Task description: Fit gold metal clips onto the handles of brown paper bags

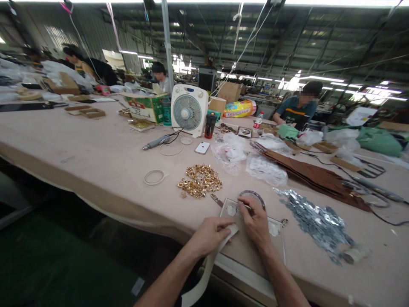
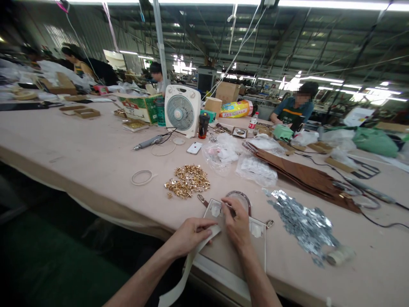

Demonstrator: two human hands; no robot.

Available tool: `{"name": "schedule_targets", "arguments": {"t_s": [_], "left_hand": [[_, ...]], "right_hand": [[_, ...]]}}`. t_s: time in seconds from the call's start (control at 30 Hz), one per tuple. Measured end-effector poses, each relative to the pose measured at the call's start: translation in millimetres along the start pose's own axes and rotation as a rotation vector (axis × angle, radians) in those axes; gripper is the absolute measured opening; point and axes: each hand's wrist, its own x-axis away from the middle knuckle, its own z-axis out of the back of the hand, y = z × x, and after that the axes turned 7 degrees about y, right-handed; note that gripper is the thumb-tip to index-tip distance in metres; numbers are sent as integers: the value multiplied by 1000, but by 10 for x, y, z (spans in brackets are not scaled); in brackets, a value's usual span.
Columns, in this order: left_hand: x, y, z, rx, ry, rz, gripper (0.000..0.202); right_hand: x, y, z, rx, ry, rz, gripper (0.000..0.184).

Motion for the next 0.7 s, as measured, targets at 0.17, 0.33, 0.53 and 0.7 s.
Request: {"name": "schedule_targets", "arguments": {"t_s": [0.17,0.33,0.53,0.7], "left_hand": [[-36,-46,29,-76,-38,-35,61],[-32,-6,48,-180,-21,-92,85],[-44,60,67,-349,-20,-94,86],[-41,148,93,-396,-80,-67,85]], "right_hand": [[173,-154,238,-68,-107,-16,17],[351,-336,352,-17,-461,87,36],[325,-392,344,-20,-565,132,30],[306,-430,353,44,-584,98,27]]}}
